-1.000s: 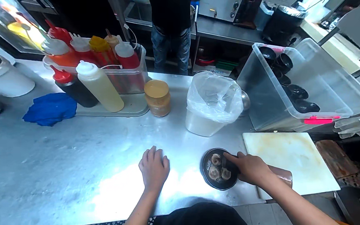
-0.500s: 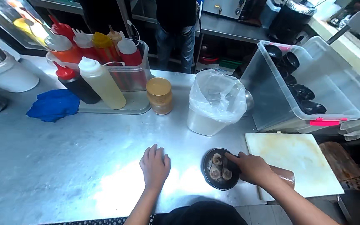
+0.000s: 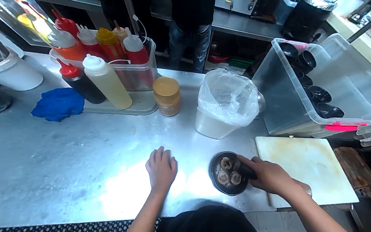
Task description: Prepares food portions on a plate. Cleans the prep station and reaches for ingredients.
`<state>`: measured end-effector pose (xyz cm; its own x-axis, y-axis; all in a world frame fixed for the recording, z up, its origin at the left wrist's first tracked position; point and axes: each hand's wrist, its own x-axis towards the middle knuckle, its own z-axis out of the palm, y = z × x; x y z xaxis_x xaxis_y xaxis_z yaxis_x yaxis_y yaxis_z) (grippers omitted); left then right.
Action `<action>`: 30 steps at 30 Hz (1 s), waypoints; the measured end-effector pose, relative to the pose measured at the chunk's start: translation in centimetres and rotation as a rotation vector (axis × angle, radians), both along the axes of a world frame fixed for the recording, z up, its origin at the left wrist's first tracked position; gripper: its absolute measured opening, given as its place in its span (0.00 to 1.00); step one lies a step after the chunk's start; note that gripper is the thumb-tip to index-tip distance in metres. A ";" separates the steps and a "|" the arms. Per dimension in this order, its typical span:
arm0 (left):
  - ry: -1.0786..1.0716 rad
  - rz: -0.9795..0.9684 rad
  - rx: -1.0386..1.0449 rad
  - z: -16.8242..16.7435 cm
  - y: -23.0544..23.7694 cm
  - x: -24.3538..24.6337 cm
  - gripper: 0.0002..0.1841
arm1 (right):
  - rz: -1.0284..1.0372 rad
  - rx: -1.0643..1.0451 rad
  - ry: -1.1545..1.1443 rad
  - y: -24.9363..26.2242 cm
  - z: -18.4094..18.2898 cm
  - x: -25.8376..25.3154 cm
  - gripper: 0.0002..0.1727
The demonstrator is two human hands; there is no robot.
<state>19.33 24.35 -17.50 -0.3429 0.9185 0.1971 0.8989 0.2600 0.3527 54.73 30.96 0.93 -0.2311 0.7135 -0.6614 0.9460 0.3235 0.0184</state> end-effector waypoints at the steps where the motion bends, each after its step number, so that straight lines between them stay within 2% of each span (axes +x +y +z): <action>1: 0.002 -0.001 0.007 0.0 0.0 0.0 0.25 | -0.007 0.024 0.028 -0.3 0.0 0.5 0.56; 9: 0.000 0.000 -0.002 0.2 0.0 0.0 0.25 | -0.031 0.119 0.124 -2.5 0.5 3.1 0.54; 19: -0.016 -0.004 -0.011 0.6 0.0 0.1 0.24 | -0.037 0.073 0.072 -2.4 -0.4 2.0 0.56; 30: -0.013 -0.002 -0.012 0.2 0.0 0.1 0.24 | -0.047 0.130 0.117 -2.4 -0.2 2.2 0.54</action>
<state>19.41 24.31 -17.30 -0.3439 0.9213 0.1814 0.8947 0.2628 0.3613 56.95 28.57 0.70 -0.2656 0.8030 -0.5335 0.9581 0.2812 -0.0537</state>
